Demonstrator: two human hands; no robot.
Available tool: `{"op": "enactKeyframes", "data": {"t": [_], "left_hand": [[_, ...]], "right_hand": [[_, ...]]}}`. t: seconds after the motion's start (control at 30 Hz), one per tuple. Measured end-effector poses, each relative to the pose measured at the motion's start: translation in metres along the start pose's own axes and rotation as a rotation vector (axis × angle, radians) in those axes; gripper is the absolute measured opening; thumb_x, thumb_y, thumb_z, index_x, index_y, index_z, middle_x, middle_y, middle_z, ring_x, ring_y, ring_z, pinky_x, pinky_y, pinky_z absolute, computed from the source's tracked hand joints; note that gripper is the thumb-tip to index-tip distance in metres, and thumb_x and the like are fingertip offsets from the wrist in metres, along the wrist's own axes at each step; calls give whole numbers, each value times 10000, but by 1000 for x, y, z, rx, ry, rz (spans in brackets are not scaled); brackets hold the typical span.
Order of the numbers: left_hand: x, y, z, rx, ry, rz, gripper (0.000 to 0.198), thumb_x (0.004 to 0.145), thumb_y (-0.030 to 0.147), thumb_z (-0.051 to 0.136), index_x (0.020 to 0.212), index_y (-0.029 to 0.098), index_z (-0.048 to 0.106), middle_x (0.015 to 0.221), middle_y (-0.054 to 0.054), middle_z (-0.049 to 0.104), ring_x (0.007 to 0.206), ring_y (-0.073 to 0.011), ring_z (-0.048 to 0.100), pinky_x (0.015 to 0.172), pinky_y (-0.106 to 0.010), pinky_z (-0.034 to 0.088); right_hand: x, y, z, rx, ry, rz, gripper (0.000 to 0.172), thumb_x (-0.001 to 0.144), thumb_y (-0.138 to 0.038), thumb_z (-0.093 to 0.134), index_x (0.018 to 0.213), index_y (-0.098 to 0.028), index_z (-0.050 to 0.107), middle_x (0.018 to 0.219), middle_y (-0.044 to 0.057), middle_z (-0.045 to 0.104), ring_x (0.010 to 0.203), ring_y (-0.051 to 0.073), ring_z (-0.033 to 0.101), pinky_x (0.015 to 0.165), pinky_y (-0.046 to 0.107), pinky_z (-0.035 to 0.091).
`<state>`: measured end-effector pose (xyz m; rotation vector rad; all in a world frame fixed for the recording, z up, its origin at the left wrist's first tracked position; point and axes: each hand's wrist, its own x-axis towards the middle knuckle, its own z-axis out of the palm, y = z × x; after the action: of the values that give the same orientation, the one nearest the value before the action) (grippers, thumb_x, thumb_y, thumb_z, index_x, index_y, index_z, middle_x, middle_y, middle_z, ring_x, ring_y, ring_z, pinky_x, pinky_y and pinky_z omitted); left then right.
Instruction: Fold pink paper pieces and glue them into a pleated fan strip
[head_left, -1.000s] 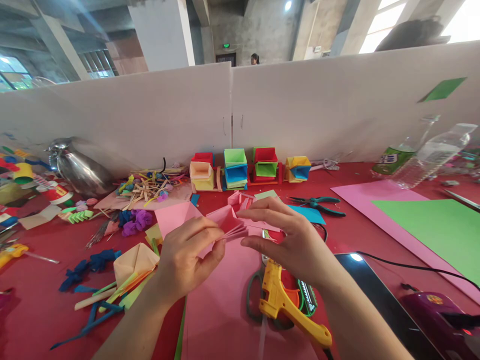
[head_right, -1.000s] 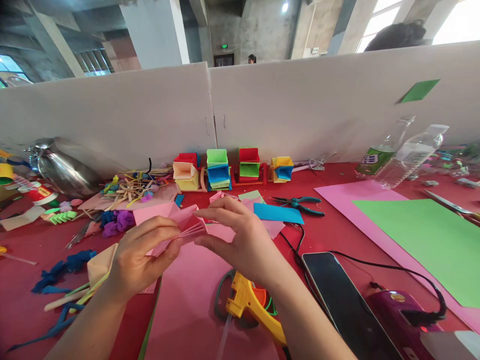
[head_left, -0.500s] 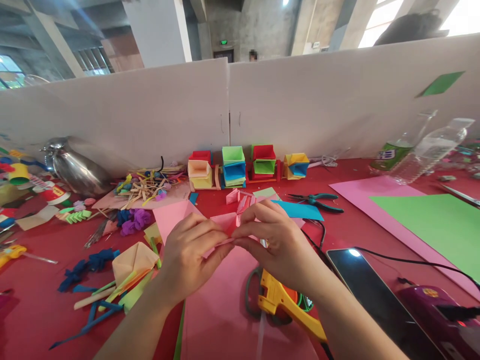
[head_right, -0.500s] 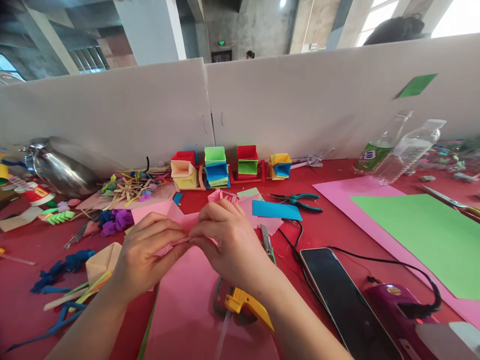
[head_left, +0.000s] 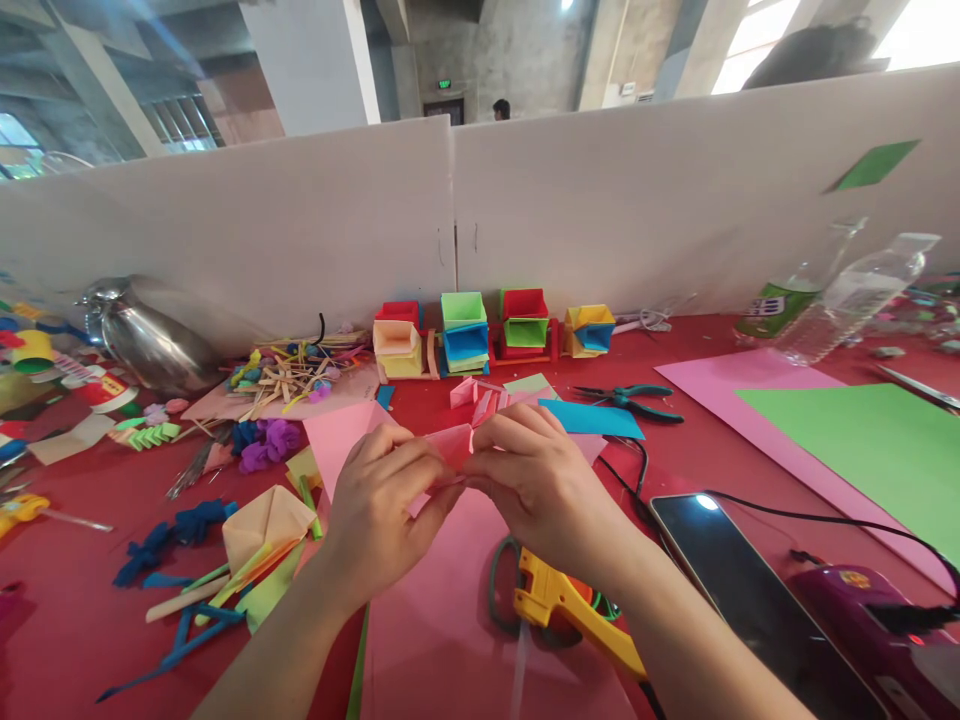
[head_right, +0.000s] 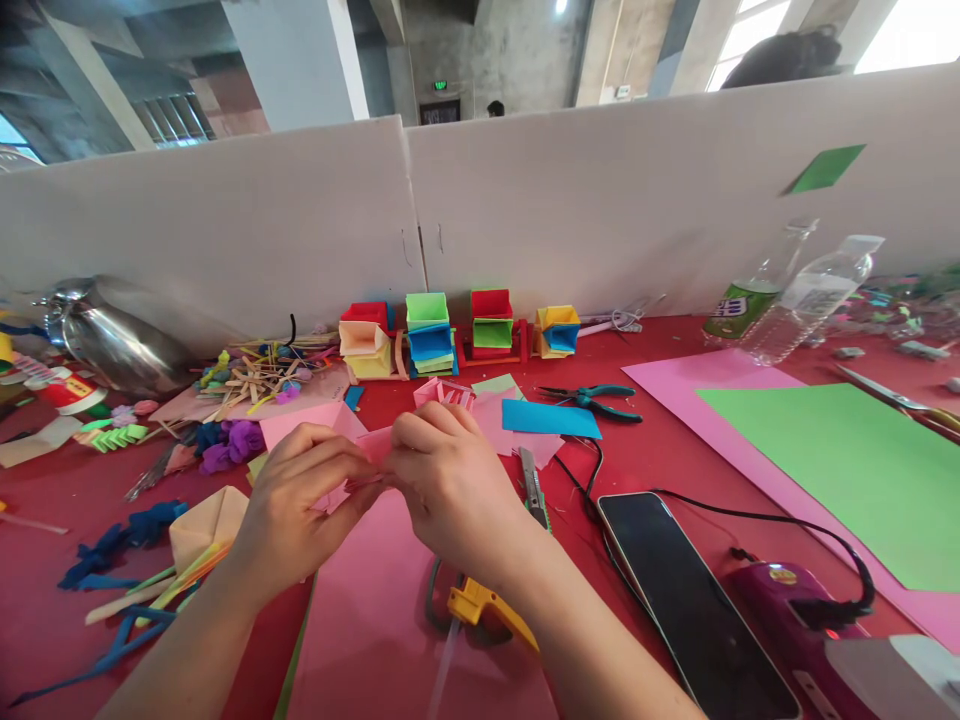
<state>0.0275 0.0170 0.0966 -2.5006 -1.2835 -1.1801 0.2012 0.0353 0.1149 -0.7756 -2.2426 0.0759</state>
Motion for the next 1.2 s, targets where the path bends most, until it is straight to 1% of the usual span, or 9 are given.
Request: {"op": "enactKeyframes", "data": {"t": [0.1, 0.23, 0.33, 0.43, 0.5, 0.57, 0.8, 1.03, 1.2], "left_hand": [[-1, 0, -1, -11, 18, -7, 127, 793, 186, 602, 666, 196, 597, 624, -5, 624, 709, -176, 492, 647, -324, 398], [0, -2, -1, 0, 74, -56, 161, 792, 198, 605, 637, 194, 561, 598, -2, 591, 696, -176, 488, 640, -320, 384], [0, -4, 1, 24, 111, -141, 150, 807, 216, 596, 663, 191, 565, 614, 3, 583, 693, -170, 485, 646, -313, 382], [-1, -4, 4, -4, 105, -201, 110, 817, 271, 591, 734, 199, 598, 690, -2, 622, 738, -176, 511, 668, -315, 398], [-1, -3, 5, -53, 79, -223, 112, 821, 300, 583, 776, 201, 610, 750, -12, 643, 773, -182, 532, 687, -320, 419], [-1, -1, 6, -105, 48, -238, 113, 828, 298, 567, 835, 196, 617, 804, -23, 653, 804, -185, 547, 713, -328, 437], [-1, 1, 6, -173, 4, -183, 169, 802, 328, 612, 920, 207, 613, 872, -25, 652, 846, -182, 555, 750, -328, 450], [-2, -3, 4, -173, 19, -226, 206, 782, 379, 625, 893, 205, 623, 869, -27, 655, 842, -186, 561, 746, -319, 451], [-1, -7, 3, -109, 35, -289, 193, 817, 385, 574, 806, 194, 606, 791, -15, 639, 776, -174, 547, 704, -306, 431]], "right_hand": [[0, 2, 6, 25, 25, 20, 213, 853, -121, 499, 749, -195, 670, 739, 36, 583, 724, 164, 475, 684, 318, 403], [1, 1, 12, 195, 97, 110, 143, 841, -138, 533, 927, -183, 638, 877, 61, 587, 797, 161, 536, 689, 296, 444], [3, -3, 11, 302, 134, 287, 42, 821, -148, 555, 832, -183, 576, 761, 21, 573, 685, 127, 537, 615, 247, 452], [4, -7, 10, 465, 39, 419, 90, 833, -150, 523, 756, -197, 522, 678, -13, 589, 618, 108, 551, 559, 220, 443], [4, -6, 11, 566, -6, 436, 65, 843, -149, 503, 809, -193, 536, 749, 3, 627, 693, 116, 597, 608, 225, 466], [4, -4, 13, 614, 11, 445, 38, 853, -187, 506, 836, -189, 540, 790, 15, 628, 737, 123, 607, 653, 240, 480], [4, 2, 18, 677, 65, 597, 228, 782, -351, 629, 743, -191, 471, 695, -18, 554, 614, 106, 544, 562, 235, 454], [4, 5, 15, 833, 25, 585, 179, 794, -287, 606, 763, -187, 461, 681, -29, 536, 595, 90, 521, 523, 222, 409], [4, 5, 12, 840, 14, 628, 132, 796, -227, 576, 764, -179, 456, 633, -35, 537, 557, 83, 500, 495, 216, 375]]}}
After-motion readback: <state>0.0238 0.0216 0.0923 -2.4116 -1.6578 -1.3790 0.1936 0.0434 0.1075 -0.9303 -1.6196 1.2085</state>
